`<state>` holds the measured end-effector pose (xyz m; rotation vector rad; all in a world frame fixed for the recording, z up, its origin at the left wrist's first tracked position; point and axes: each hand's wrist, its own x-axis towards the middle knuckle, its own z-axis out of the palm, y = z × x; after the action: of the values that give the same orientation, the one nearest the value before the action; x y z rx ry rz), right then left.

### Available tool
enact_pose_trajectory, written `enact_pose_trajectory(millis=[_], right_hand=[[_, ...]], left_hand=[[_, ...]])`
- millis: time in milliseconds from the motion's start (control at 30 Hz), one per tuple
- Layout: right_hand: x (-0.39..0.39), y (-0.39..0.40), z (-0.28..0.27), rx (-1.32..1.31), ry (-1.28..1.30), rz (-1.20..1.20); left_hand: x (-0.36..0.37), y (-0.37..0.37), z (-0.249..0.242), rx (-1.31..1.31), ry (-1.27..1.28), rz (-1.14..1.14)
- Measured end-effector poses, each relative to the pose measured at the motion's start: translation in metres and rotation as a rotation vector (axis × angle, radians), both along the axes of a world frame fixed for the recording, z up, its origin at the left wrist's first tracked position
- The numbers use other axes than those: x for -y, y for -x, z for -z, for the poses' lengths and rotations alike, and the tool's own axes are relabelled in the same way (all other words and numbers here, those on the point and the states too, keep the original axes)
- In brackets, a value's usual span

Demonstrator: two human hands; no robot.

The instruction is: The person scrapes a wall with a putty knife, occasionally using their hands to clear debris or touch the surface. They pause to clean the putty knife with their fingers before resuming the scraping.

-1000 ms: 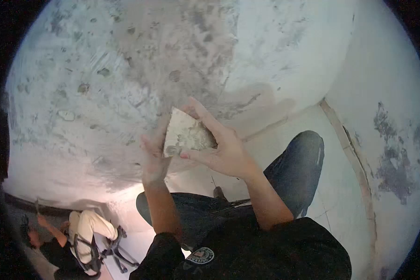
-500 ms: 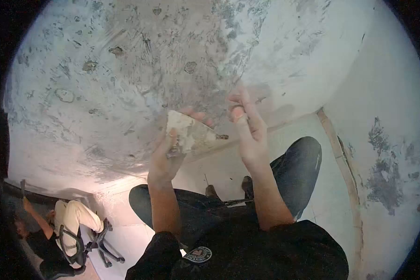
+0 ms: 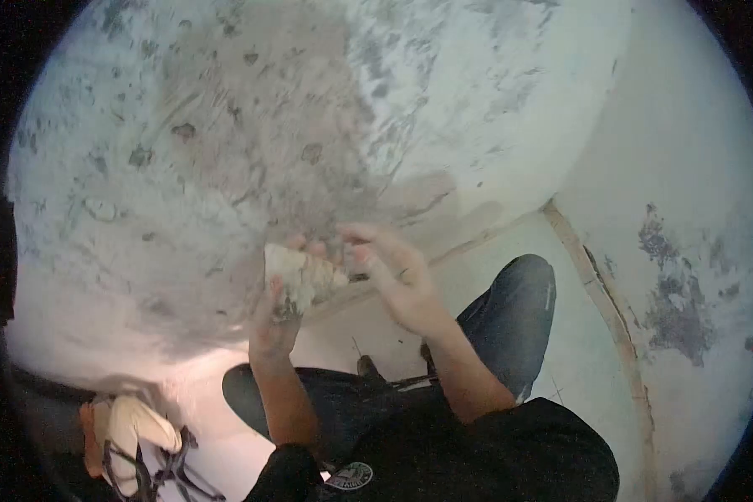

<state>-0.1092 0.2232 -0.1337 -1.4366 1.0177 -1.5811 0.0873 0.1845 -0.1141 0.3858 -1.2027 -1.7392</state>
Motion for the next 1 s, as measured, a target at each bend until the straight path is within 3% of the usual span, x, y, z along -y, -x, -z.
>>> enact_pose_trajectory(millis=[67, 133, 233, 333, 367, 433, 500, 533, 633, 700, 733, 900, 933, 1000], right_hand=[[-0.004, -0.011, -0.005, -0.039, 0.011, 0.032], [-0.010, -0.021, -0.006, -0.050, -0.055, -0.087], [-0.022, -0.018, -0.015, -0.219, -0.120, -0.116], [-0.021, -0.017, -0.002, -0.196, -0.075, -0.080], [-0.016, -0.026, -0.006, -0.222, -0.205, -0.141], [-0.016, -0.022, -0.022, -0.234, -0.199, -0.128], [-0.018, -0.015, -0.020, -0.241, -0.196, -0.124], [-0.017, -0.016, -0.014, -0.184, -0.096, -0.071], [-0.014, -0.015, -0.008, -0.031, 0.086, 0.047], [-0.014, -0.010, -0.007, 0.065, 0.175, 0.108], [-0.013, -0.007, -0.006, 0.082, 0.192, 0.193], [0.004, 0.045, 0.004, 0.296, 0.171, 0.457], [0.005, 0.059, 0.003, 0.326, 0.118, 0.549], [0.016, 0.085, 0.010, 0.377, -0.021, 0.709]], left_hand=[[-0.003, -0.002, 0.002, 0.186, -0.002, -0.047], [-0.006, 0.002, -0.006, 0.226, 0.036, -0.020], [-0.010, 0.010, -0.005, 0.331, 0.098, -0.059], [-0.011, 0.017, -0.002, 0.396, 0.149, -0.118], [-0.008, 0.005, -0.008, 0.409, 0.130, -0.111], [-0.009, 0.007, -0.015, 0.442, 0.120, -0.089], [-0.017, 0.020, -0.018, 0.531, 0.084, -0.222], [-0.014, 0.022, -0.016, 0.548, 0.087, -0.209], [0.009, 0.033, -0.015, 0.541, 0.224, -0.109], [0.020, 0.048, -0.024, 0.436, 0.623, -0.219], [0.032, 0.047, -0.035, 0.514, 0.766, -0.232], [0.088, 0.041, -0.119, 0.786, 1.429, -1.324], [0.104, 0.038, -0.133, 0.790, 1.431, -1.309], [0.139, 0.033, -0.155, 0.830, 1.710, -1.502]])
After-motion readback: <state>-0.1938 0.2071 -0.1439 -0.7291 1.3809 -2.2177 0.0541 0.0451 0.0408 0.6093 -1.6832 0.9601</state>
